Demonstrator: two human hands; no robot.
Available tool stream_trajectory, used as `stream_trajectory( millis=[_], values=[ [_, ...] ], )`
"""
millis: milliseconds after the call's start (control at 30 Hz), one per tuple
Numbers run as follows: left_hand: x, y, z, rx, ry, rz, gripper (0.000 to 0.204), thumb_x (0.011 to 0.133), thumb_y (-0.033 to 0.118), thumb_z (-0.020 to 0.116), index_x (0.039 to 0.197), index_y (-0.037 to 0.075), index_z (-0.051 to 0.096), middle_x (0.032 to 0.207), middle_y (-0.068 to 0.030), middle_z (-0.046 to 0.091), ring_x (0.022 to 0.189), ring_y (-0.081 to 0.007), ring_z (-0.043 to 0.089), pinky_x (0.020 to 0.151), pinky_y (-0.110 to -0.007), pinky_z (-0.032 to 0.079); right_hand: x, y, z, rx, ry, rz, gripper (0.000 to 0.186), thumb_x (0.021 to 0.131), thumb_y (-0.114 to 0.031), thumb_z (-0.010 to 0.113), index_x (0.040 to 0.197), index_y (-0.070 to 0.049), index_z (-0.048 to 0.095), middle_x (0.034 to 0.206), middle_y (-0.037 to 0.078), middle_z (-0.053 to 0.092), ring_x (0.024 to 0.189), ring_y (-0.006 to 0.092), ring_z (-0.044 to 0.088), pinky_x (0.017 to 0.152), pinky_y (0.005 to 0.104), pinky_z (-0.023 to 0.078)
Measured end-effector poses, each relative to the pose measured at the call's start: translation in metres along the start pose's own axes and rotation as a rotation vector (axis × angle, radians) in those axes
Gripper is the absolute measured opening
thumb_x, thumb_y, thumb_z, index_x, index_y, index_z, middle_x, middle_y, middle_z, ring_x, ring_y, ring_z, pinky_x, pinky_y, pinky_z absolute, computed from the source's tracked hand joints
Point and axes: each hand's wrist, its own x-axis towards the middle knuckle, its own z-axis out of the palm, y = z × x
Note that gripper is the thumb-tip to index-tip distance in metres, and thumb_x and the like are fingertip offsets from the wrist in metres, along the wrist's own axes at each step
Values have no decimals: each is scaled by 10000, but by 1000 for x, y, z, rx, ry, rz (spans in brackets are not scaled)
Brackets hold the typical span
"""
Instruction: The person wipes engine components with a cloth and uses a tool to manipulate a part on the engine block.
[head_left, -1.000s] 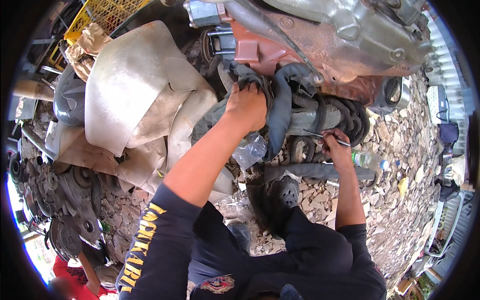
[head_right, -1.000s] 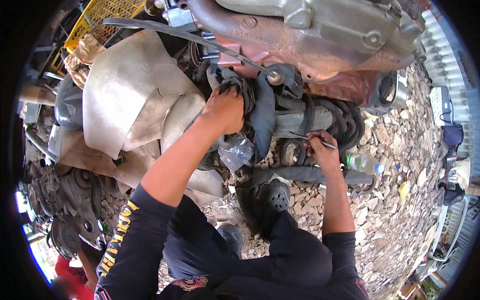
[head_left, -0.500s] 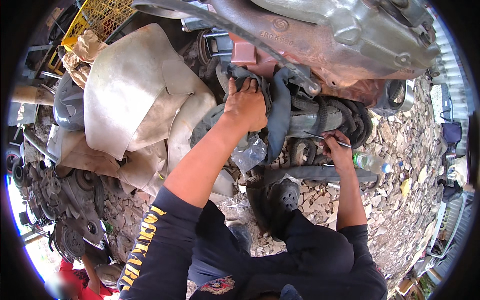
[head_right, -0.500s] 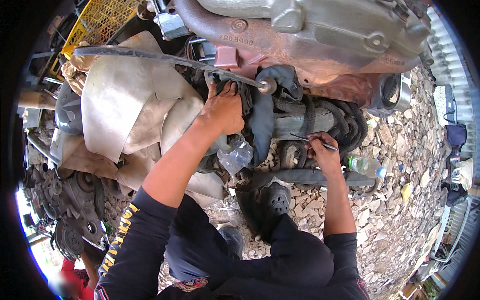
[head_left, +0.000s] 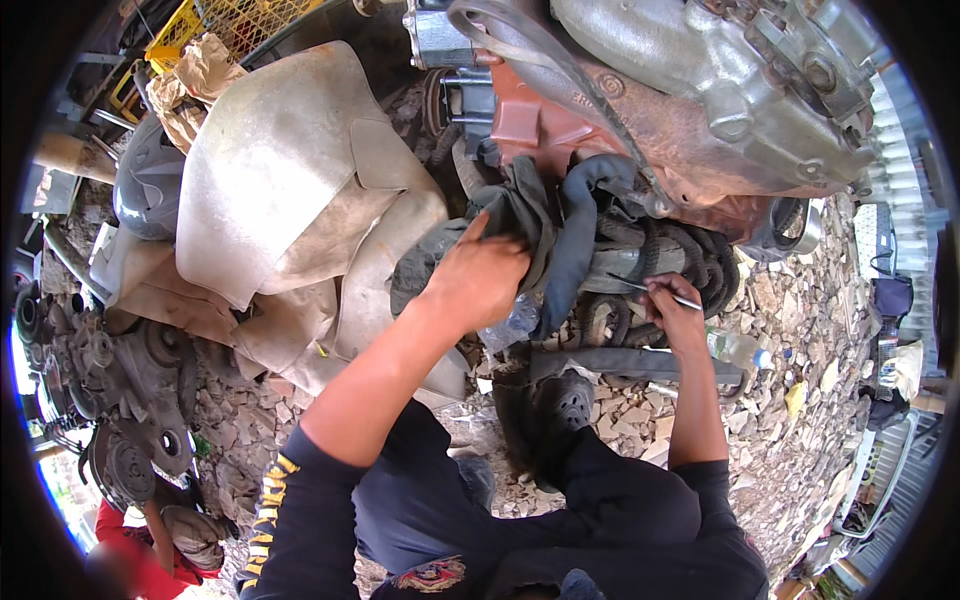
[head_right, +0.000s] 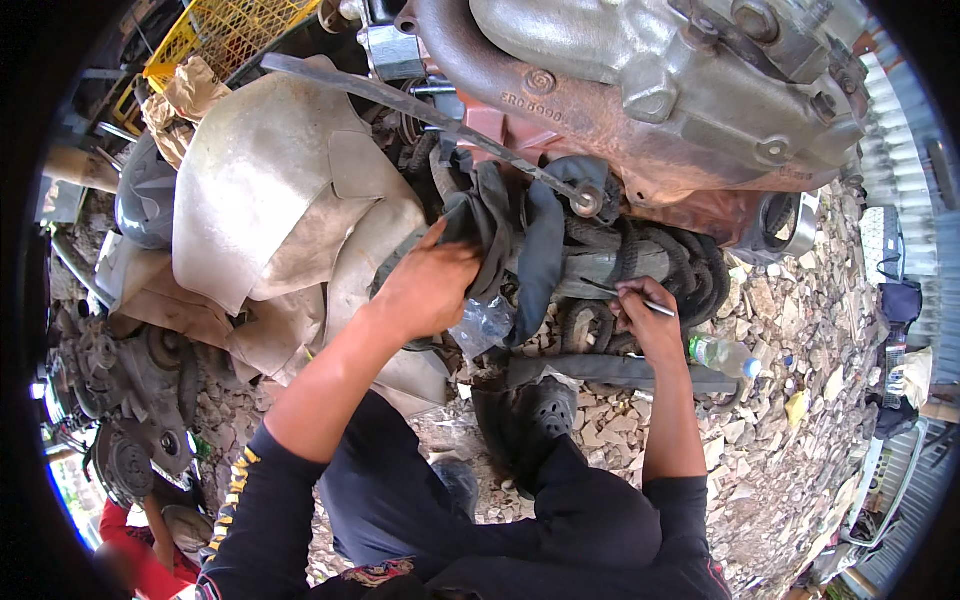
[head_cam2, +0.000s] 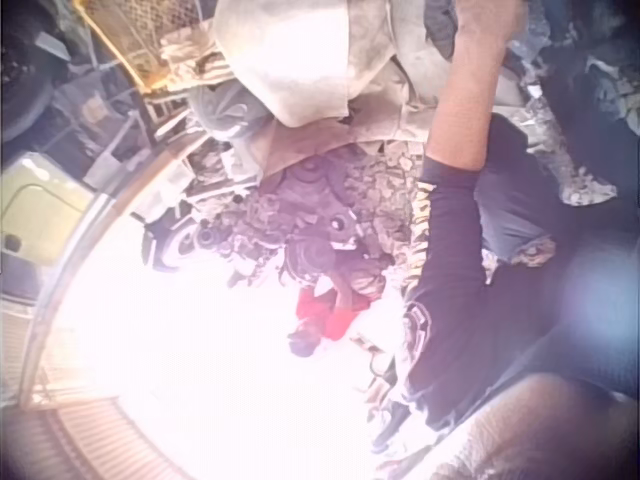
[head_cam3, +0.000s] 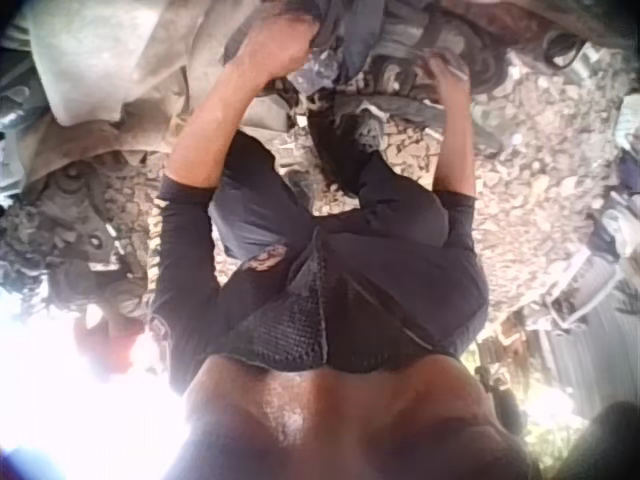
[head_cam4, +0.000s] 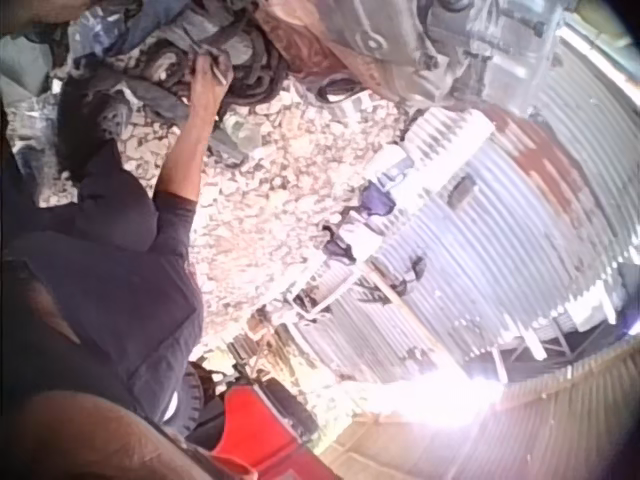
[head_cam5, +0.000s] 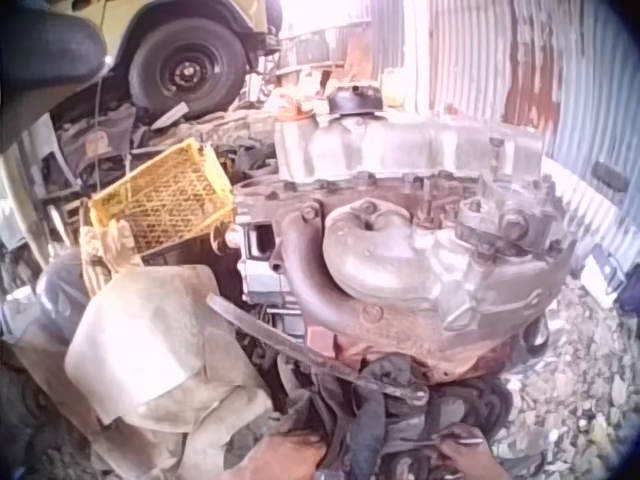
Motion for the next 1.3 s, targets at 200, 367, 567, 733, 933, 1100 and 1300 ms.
stream_trajectory(
  millis=[200, 367, 567, 733, 933, 1100, 1300],
  values=[
    [-72, -12, 2, -395, 45, -543, 281, 768, 128, 530, 988, 106, 703, 986, -191, 680, 974, -355, 637, 901, -453, 485, -41, -53, -10, -113, -65, -222, 159, 899, -33, 638, 1044, 27, 611, 850, 72, 673, 648, 75, 564, 584, 217, 472],
    [-112, -36, 19, -498, 123, -775, 292, 779, 142, 545, 1019, 127, 712, 978, -202, 678, 969, -374, 633, 879, -464, 486, -61, -110, 41, -257, -138, -340, 137, 912, -73, 637, 1018, 12, 624, 838, 68, 668, 652, 71, 556, 588, 222, 470],
    [-122, -68, 30, -586, 94, -927, 350, 813, 196, 507, 1089, 67, 680, 1103, -221, 654, 1079, -375, 606, 940, -446, 462, -60, -152, 107, -648, -150, -725, 150, 886, -116, 662, 974, 5, 651, 788, 91, 658, 729, 110, 615, 674, 275, 490],
    [-81, -52, 43, -678, 69, -888, 388, 824, 190, 494, 1153, 57, 651, 1206, -196, 629, 1144, -340, 592, 990, -425, 448, -21, -147, 144, -781, -39, -849, 168, 877, -153, 646, 965, -11, 661, 877, 152, 688, 817, 261, 675, 744, 327, 509],
    [-69, -31, 68, -659, -192, -651, 411, 797, 170, 509, 1156, 14, 634, 1197, -208, 627, 1136, -343, 594, 965, -438, 461, 33, -117, 135, -781, 74, -606, 260, 914, -291, 586, 996, -56, 661, 864, 168, 692, 786, 305, 687, 730, 373, 521],
    [-77, -28, 47, -717, -175, -627, 389, 808, 173, 516, 1137, 18, 655, 1200, -188, 635, 1133, -338, 601, 980, -441, 444, 34, -137, 164, -871, 16, -578, 290, 922, -272, 568, 824, -4, 622, 609, 126, 614, 520, 218, 628, 560, 365, 490],
    [-85, -34, 42, -786, -157, -679, 390, 826, 164, 521, 1170, 34, 652, 1241, -165, 626, 1173, -314, 588, 1009, -443, 413, 71, -158, 173, -1145, -59, -532, 361, 919, -277, 564, 740, 33, 611, 595, 134, 623, 600, 222, 674, 614, 393, 506]
  ],
)
